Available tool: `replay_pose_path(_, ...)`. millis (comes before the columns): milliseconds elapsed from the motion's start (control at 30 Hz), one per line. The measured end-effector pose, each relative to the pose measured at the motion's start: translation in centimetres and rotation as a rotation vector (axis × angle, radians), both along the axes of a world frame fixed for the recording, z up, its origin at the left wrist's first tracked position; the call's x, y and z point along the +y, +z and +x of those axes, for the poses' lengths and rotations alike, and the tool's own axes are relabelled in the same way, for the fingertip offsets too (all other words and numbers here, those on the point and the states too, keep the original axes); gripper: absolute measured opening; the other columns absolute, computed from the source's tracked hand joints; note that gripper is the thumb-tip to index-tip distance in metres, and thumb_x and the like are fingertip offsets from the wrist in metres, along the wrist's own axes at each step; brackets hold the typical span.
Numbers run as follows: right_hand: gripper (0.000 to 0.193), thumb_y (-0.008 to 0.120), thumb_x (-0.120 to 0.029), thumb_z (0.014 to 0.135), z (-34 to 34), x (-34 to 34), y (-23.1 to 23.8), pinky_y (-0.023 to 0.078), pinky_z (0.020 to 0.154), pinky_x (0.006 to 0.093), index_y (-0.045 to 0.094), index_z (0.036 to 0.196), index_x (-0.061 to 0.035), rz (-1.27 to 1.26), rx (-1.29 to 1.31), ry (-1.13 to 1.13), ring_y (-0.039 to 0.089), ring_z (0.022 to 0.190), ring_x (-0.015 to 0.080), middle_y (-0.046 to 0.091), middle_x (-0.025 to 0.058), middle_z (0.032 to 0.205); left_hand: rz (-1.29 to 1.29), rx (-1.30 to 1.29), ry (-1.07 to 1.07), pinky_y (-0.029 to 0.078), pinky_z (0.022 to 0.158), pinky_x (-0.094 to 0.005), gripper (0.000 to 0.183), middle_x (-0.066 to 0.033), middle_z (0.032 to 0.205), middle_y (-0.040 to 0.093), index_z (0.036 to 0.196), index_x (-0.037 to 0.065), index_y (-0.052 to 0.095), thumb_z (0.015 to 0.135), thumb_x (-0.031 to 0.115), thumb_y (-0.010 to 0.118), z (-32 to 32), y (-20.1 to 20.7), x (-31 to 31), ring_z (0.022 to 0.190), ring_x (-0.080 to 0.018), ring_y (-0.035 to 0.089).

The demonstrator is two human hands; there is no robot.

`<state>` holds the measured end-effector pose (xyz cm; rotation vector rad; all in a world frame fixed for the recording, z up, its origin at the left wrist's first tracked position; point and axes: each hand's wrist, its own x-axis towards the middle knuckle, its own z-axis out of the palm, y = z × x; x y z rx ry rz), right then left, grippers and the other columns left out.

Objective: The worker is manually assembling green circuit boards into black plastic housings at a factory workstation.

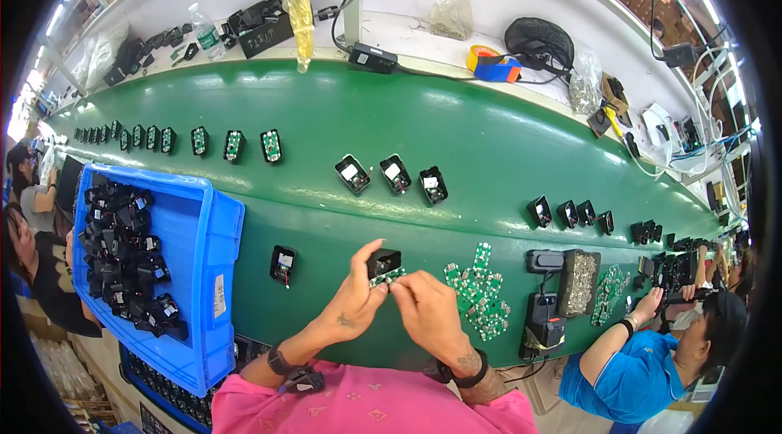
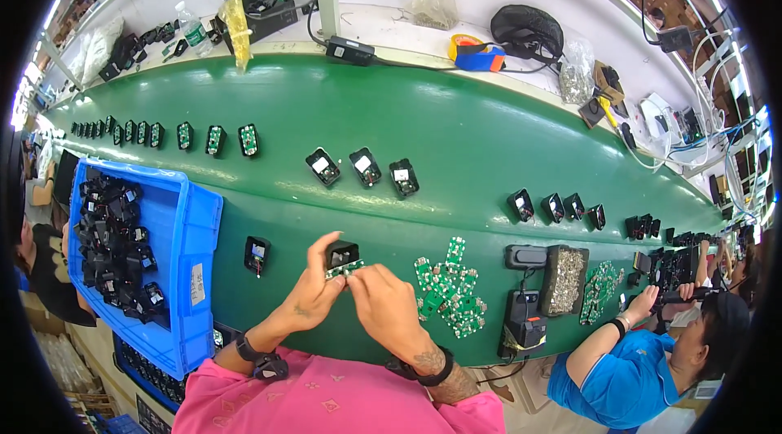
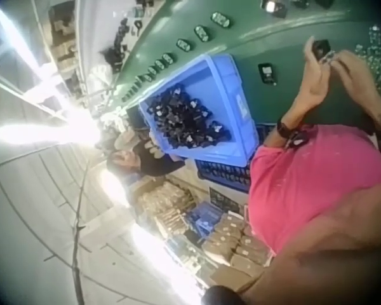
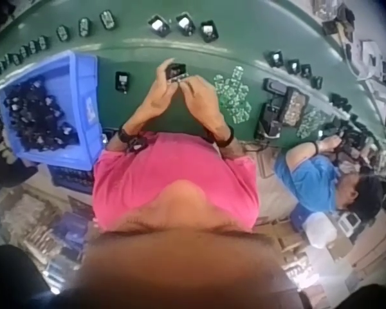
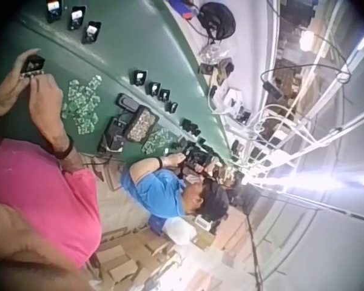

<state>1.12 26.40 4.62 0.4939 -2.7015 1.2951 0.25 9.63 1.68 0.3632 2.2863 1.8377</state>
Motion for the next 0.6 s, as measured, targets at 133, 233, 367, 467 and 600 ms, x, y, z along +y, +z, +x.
replay_pose_path(133, 0.016, 0.060, -0.012, 0.096, -0.4, 0.2, -1.8, 0.052, 0.058, 0.0350, 0.063, 0.103, 0.0025, -0.257, -0.221, -0.192, 0.066, 0.064, 0.0257, 0.067, 0.0141, 0.084, 0.321, -0.300, 0.023, 0.055, 0.075, -0.0282, 0.062, -0.0154, 0.128, 0.054, 0.146, 0.006, 0.027, 0.093, 0.002, 0.058, -0.1, 0.6, -1.1, 0.095, -0.0180, 0.064)
replay_pose_path(233, 0.020, 0.063, -0.015, 0.097, -0.3, 0.8, -2.6, 0.050, 0.055, 0.0277, 0.067, 0.097, 0.0043, -0.457, -0.591, -0.039, 0.066, 0.063, 0.0133, 0.071, 0.0109, 0.077, 0.316, -0.220, -0.011, 0.056, 0.077, -0.0283, 0.066, -0.0146, 0.129, 0.055, 0.144, 0.004, 0.034, 0.087, 0.002, 0.068, 0.2, 0.1, -1.1, 0.099, -0.0167, 0.063)
replay_pose_path(367, 0.020, 0.068, -0.014, 0.094, 0.6, 0.3, -2.4, 0.046, 0.049, 0.0240, 0.068, 0.086, 0.0042, -0.434, -0.602, -0.182, 0.061, 0.056, 0.0084, 0.068, 0.0082, 0.070, 0.152, -0.160, -0.015, 0.056, 0.079, -0.0280, 0.068, -0.0122, 0.123, 0.062, 0.141, 0.005, 0.043, 0.080, 0.003, 0.075, -0.1, -0.1, -1.4, 0.100, -0.0133, 0.064)
replay_pose_path(467, 0.014, 0.072, -0.009, 0.090, 0.9, -0.7, -2.2, 0.046, 0.051, 0.0241, 0.067, 0.090, 0.0048, -0.341, -0.205, -0.253, 0.061, 0.059, 0.0092, 0.066, 0.0079, 0.074, 0.193, -0.198, 0.029, 0.056, 0.076, -0.0288, 0.067, -0.0123, 0.119, 0.063, 0.140, 0.007, 0.045, 0.080, 0.004, 0.075, -0.3, 0.1, -1.5, 0.097, -0.0129, 0.065)
replay_pose_path(600, 0.013, 0.072, -0.006, 0.089, 1.3, -1.4, -2.4, 0.047, 0.052, 0.0243, 0.067, 0.092, 0.0054, -0.354, -0.072, -0.247, 0.061, 0.061, 0.0100, 0.065, 0.0086, 0.077, 0.058, -0.245, 0.027, 0.056, 0.076, -0.0268, 0.067, -0.0112, 0.116, 0.067, 0.139, 0.007, 0.047, 0.079, 0.005, 0.079, -0.8, 0.8, -1.1, 0.093, -0.0142, 0.067)
